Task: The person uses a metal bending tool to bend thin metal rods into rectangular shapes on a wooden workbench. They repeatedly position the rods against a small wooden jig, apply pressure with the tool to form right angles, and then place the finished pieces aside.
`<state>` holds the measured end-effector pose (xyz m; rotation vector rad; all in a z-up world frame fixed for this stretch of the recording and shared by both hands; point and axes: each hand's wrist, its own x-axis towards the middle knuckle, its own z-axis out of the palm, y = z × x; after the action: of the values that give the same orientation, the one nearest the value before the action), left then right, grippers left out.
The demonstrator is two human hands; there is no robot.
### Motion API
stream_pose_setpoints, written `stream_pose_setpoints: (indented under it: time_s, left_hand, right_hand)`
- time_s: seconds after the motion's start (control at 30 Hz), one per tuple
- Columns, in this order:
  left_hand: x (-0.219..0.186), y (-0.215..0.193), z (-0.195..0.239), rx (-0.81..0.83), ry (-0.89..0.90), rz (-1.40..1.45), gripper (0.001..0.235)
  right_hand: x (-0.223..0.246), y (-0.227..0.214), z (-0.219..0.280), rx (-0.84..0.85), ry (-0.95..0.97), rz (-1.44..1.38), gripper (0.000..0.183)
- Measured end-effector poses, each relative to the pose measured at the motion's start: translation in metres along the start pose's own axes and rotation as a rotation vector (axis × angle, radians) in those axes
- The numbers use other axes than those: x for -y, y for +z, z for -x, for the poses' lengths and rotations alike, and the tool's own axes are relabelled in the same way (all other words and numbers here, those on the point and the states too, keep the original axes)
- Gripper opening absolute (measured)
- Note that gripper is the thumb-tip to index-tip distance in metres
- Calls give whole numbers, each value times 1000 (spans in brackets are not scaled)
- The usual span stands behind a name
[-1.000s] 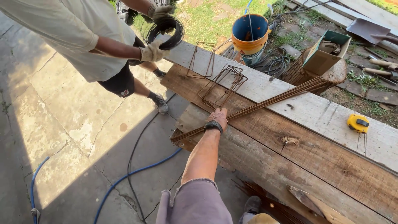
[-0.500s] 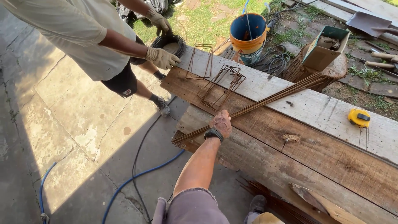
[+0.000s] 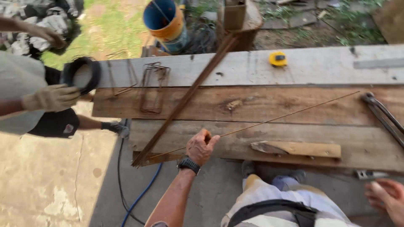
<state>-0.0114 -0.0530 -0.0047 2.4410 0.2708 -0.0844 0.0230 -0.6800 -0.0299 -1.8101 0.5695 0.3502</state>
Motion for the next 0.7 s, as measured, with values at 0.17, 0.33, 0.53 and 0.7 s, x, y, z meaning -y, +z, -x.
stream_pose_setpoints:
  time_s: [0.17,0.33,0.53,0.7]
  left_hand:
    - [-16,23,21,128,92,-106,44]
    - [-25,28,32,282,58,-220,44]
    - [-10,34,22,210,124,-206,46]
    - [-9,42,11,190,134,-204,45]
  right_hand:
    - [85,51,51,-112,94,-191,50]
    - [63,51,22,-70,148,-253,34]
    - [8,39,-8,70,87,95,24]
    - [48,44,-3,107,15,358,23]
